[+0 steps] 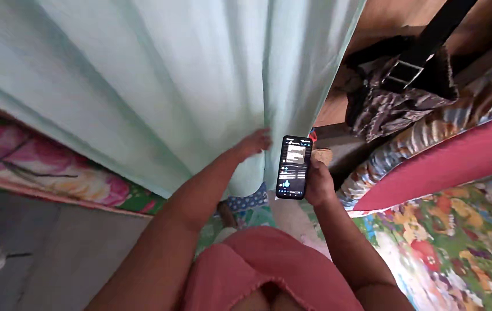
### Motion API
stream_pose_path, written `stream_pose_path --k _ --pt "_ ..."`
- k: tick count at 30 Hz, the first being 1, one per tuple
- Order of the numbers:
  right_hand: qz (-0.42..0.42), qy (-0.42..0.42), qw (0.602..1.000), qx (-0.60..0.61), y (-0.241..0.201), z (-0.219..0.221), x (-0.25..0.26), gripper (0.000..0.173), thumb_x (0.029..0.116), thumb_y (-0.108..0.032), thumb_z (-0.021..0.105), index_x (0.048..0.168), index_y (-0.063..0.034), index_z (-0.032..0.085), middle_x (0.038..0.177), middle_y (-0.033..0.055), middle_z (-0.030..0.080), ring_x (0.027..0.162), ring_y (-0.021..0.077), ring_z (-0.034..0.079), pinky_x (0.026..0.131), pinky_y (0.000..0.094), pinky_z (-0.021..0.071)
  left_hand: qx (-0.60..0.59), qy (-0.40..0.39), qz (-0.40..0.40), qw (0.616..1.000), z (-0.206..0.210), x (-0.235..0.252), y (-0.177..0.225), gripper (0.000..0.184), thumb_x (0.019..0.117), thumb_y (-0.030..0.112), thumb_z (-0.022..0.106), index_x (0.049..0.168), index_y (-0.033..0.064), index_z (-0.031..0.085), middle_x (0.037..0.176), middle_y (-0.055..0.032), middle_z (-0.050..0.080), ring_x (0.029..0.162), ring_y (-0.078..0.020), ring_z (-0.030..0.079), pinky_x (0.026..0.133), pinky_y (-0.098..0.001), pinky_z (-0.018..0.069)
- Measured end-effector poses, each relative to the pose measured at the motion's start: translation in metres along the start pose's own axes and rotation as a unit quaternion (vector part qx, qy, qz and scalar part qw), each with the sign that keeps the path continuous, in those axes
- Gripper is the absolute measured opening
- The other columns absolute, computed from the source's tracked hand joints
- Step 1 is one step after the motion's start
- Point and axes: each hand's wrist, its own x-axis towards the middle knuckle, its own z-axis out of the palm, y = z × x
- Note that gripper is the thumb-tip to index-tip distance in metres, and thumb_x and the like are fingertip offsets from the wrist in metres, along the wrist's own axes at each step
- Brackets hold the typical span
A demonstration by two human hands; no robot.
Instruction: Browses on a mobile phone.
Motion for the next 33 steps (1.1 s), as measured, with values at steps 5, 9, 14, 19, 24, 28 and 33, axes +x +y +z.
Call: stream_pose_path --k 5,9,14,19,24,28,33 --pt "-0.035 0.026 0.999 0.001 0.017 0.018 0.082 0.056 0.1063 -0.044 0.017 0.130 -0.0128 0.058 0.110 0.0095 0.073 0.101 0.0222 0.071 0.087 0.0462 0.0600 -0.103 0.263 0.002 0.959 -0.176 0.032 -0.001 0.072 0.1020 0.035 0.060 0.160 0.0115 0.026 0.152 -0.0140 0.047 0.125 -0.0217 0.059 0.100 -0.0380 0.0523" --pt "-0.045 0.070 0.996 0.030 0.028 0.045 0.167 0.058 0.1079 -0.043 0.013 0.134 -0.0118 0.055 0.111 0.0094 0.073 0.102 0.0215 0.071 0.089 0.0451 0.0598 -0.065 0.501 0.035 0.863 -0.309 -0.013 0.007 0.055 0.1121 0.034 0.022 0.160 0.0067 0.025 0.163 -0.0136 0.031 0.148 -0.0177 0.033 0.119 -0.0341 0.0328" --pt "-0.058 0.079 0.992 0.083 0.045 0.069 0.282 0.054 0.1066 -0.046 0.024 0.136 -0.0134 0.055 0.117 0.0128 0.071 0.106 0.0254 0.069 0.091 0.0490 0.0583 0.110 0.567 0.260 0.773 -0.401 -0.022 -0.017 0.042 0.1100 0.014 0.026 0.140 -0.0138 0.037 0.135 -0.0220 0.051 0.129 -0.0184 0.050 0.112 -0.0313 0.0393" --pt "-0.062 0.091 0.990 0.088 0.049 0.088 0.384 0.053 0.1081 -0.045 0.020 0.134 -0.0172 0.056 0.116 0.0092 0.071 0.104 0.0234 0.069 0.087 0.0475 0.0594 0.218 0.250 0.234 0.914 -0.443 0.056 -0.009 0.045 0.0987 0.037 0.061 0.129 0.0031 0.062 0.152 -0.0141 0.048 0.116 -0.0176 0.064 0.096 -0.0368 0.0565" --pt "-0.036 0.105 0.990 0.083 0.042 0.091 0.495 0.066 0.1064 -0.058 0.013 0.136 -0.0178 0.056 0.118 0.0080 0.071 0.105 0.0228 0.069 0.088 0.0478 0.0593 0.130 0.388 0.043 0.912 -0.484 0.120 0.036 0.073 0.1030 0.018 0.055 0.163 0.0100 0.014 0.163 -0.0172 0.030 0.130 -0.0225 0.056 0.107 -0.0390 0.0487" --pt "-0.029 0.110 0.989 0.091 0.027 0.079 0.596 0.067 0.1062 -0.060 0.014 0.135 -0.0170 0.056 0.115 0.0081 0.071 0.103 0.0214 0.070 0.086 0.0457 0.0597 0.193 0.427 0.081 0.880 -0.549 0.152 0.031 0.069 0.1011 0.022 0.053 0.154 -0.0104 0.025 0.153 -0.0331 0.038 0.129 -0.0345 0.056 0.106 -0.0406 0.0495" --pt "-0.044 0.062 0.995 0.071 -0.007 0.051 0.720 0.063 0.1069 -0.055 0.014 0.135 -0.0174 0.056 0.114 0.0076 0.072 0.100 0.0209 0.071 0.084 0.0443 0.0612 0.220 0.561 0.069 0.795 -0.629 0.184 -0.015 0.069 0.1028 0.027 0.056 0.153 -0.0117 0.028 0.154 -0.0334 0.035 0.134 -0.0264 0.051 0.107 -0.0300 0.0469"
